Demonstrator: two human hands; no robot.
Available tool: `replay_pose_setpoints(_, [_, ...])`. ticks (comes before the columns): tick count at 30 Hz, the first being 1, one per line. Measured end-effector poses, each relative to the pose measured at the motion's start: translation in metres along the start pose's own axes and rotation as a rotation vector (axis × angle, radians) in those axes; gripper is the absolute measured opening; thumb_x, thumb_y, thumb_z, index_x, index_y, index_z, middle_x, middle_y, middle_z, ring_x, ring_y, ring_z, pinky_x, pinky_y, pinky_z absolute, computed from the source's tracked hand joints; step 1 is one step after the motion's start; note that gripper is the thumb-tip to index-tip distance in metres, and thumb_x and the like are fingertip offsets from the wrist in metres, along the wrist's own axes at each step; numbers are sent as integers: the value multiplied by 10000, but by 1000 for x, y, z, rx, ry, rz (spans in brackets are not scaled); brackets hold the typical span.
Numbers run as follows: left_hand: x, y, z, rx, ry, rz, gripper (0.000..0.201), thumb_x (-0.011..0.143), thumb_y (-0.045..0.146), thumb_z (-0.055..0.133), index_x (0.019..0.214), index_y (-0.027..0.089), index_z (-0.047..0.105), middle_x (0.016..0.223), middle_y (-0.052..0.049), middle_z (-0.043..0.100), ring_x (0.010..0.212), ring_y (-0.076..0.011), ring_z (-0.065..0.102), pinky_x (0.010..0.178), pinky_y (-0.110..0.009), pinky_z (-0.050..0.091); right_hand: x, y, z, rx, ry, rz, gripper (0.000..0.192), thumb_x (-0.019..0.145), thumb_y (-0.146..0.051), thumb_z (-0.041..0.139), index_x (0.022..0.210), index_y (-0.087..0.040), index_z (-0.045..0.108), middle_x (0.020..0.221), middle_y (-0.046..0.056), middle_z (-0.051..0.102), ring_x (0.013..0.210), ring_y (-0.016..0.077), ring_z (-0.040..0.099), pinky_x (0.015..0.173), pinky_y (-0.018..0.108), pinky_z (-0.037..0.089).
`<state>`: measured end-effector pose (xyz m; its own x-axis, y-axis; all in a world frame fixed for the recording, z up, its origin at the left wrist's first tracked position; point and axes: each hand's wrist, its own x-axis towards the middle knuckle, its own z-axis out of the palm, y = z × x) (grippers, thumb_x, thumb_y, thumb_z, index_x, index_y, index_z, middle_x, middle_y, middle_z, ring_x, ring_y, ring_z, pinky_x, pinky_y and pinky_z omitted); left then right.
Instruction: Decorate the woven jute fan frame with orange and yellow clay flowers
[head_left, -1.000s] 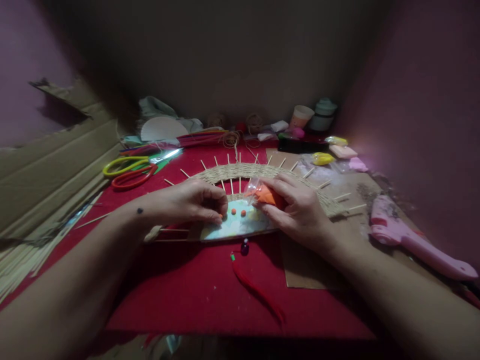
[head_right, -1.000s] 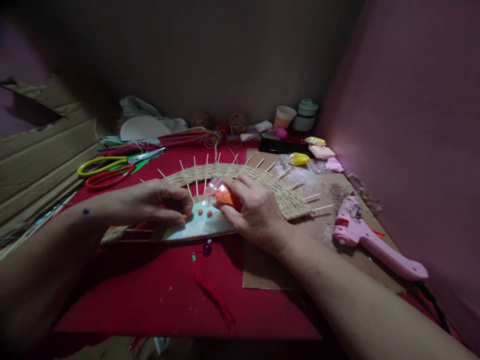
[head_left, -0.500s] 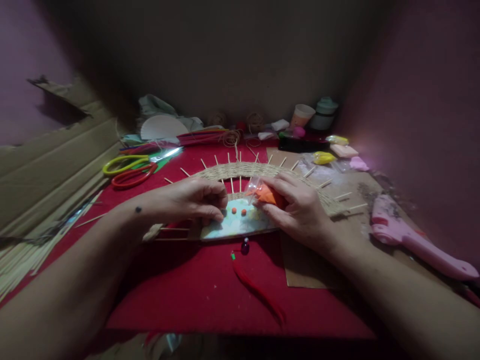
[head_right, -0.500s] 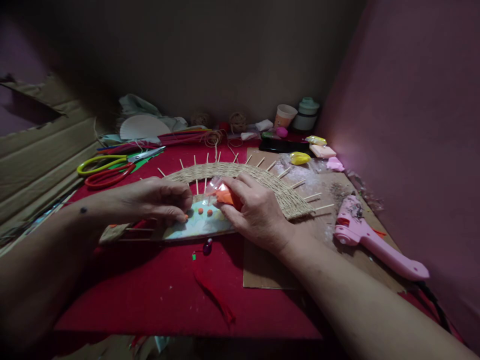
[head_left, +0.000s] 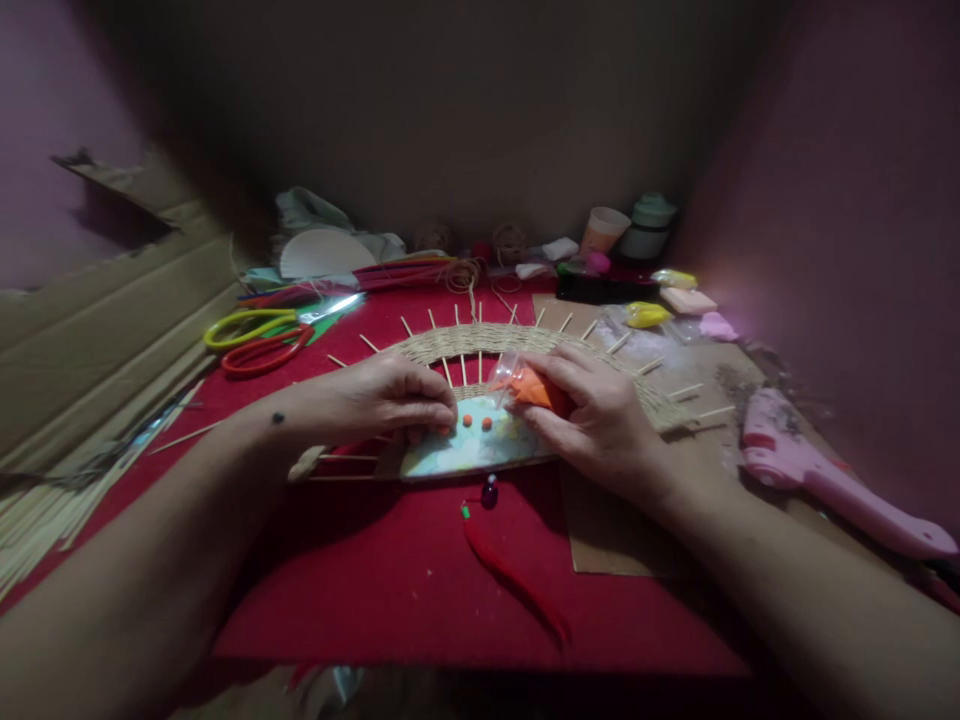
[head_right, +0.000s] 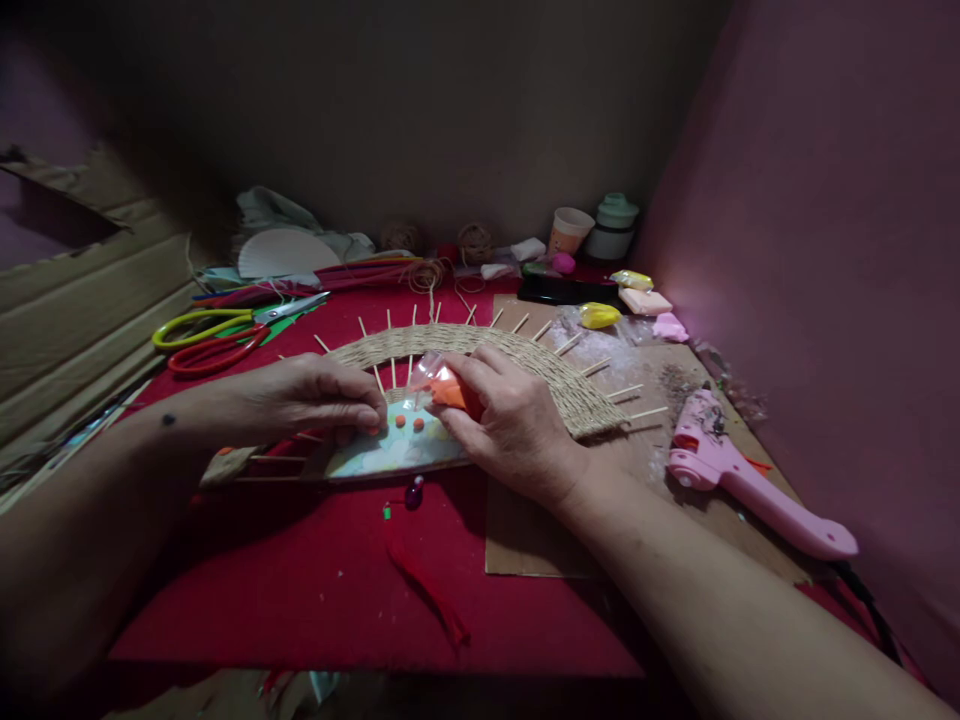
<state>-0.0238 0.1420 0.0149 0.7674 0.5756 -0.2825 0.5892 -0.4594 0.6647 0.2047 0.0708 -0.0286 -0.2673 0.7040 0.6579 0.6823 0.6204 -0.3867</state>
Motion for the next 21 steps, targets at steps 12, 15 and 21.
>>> replay_pose_setpoints(12, [0,3,0,-29,93,37,161,804,302,591,809,148,638,705,-8,602,609,-93,517,513,-172,399,0,1,0,-4,-1,-15,282,798,-194,568,1072,-145,607,827,49,591,748,165,555,685,309,478])
replay_pose_setpoints(15, [-2,5,2,-127,275,91,129,799,280,610,815,153,625,703,-4,608,641,-100,550,549,-181,437,0,1,1,-1,-7,-12,284,800,-199,571,1075,-139,604,841,58,601,749,167,558,685,314,482])
replay_pose_setpoints(21, [-1,14,17,-194,502,202,111,794,250,635,846,167,685,795,-13,658,700,-102,586,608,-183,473,0,1,3,26,-15,-36,290,813,-198,571,1099,-151,588,895,68,625,805,175,578,718,322,488])
